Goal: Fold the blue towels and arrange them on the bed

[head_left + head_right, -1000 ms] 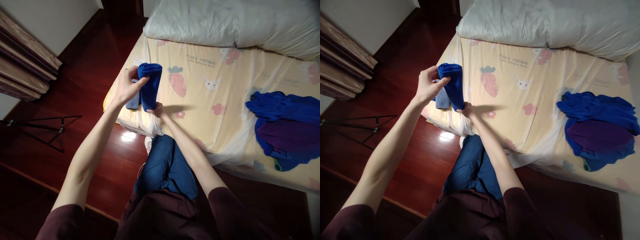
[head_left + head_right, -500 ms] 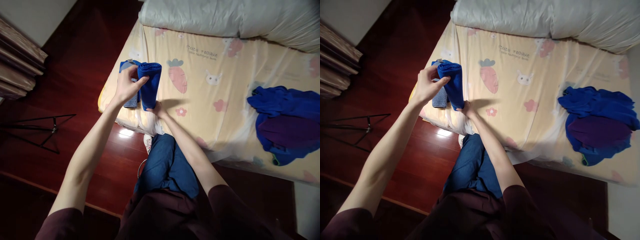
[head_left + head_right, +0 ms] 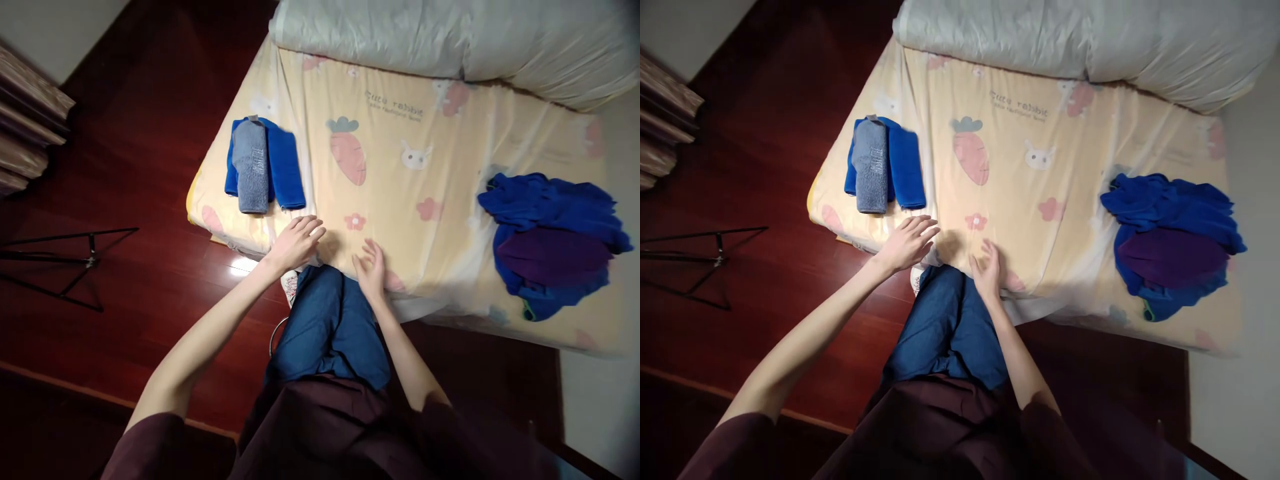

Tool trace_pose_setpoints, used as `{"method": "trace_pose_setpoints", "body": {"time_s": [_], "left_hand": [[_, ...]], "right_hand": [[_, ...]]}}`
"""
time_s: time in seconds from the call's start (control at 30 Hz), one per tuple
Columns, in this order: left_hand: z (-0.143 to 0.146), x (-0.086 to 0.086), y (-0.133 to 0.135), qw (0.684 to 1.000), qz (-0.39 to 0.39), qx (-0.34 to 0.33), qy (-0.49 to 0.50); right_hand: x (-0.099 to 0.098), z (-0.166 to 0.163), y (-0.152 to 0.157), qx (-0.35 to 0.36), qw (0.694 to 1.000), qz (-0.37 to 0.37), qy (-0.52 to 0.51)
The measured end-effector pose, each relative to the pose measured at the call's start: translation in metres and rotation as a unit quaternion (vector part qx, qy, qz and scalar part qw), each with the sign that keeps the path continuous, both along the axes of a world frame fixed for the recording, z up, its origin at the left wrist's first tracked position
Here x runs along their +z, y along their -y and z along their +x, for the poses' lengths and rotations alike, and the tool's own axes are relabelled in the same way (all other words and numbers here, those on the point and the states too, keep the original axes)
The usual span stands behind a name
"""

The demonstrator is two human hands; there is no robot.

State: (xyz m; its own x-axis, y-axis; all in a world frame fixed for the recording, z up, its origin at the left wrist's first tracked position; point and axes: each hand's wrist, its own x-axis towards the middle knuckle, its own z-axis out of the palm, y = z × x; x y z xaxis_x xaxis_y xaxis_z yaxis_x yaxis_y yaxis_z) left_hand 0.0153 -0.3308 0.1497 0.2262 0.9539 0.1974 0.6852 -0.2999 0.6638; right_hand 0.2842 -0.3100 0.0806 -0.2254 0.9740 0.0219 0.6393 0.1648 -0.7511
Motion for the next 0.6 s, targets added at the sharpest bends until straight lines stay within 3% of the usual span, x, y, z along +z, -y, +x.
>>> {"method": "trace_pose_setpoints", "body": {"time_s": [0.1,0.17,0.23,0.3,0.4,0.53,0.6], "left_hand": [[0.002,-0.029,-0.042,0.997,-0.037,0.038,0.064],[-0.003,-0.041,-0.07,0.993,-0.04,0.062,0.089],[-0.011,-0.048,-0.092,0.996,-0.044,0.068,0.044],[-0.021,-0.053,-0.103,0.994,-0.052,0.05,-0.08],[-0.043,-0.056,-0.104,0.962,-0.032,0.033,-0.271],[-0.069,-0.056,-0.089,0.954,-0.008,0.037,-0.298],[-0.063,-0.057,-0.078,0.956,0.01,0.046,-0.291]], "right_hand": [[-0.002,0.051,0.085,-0.043,0.999,-0.015,-0.003],[-0.007,0.07,0.133,-0.005,1.0,-0.009,-0.015],[-0.011,0.078,0.162,0.059,0.998,0.006,-0.015],[-0.014,0.079,0.172,0.073,0.997,0.015,-0.023],[-0.017,0.079,0.162,0.052,0.998,0.019,-0.042],[-0.02,0.083,0.148,0.052,0.997,0.011,-0.051],[-0.021,0.086,0.147,0.052,0.997,0.009,-0.063]]}}
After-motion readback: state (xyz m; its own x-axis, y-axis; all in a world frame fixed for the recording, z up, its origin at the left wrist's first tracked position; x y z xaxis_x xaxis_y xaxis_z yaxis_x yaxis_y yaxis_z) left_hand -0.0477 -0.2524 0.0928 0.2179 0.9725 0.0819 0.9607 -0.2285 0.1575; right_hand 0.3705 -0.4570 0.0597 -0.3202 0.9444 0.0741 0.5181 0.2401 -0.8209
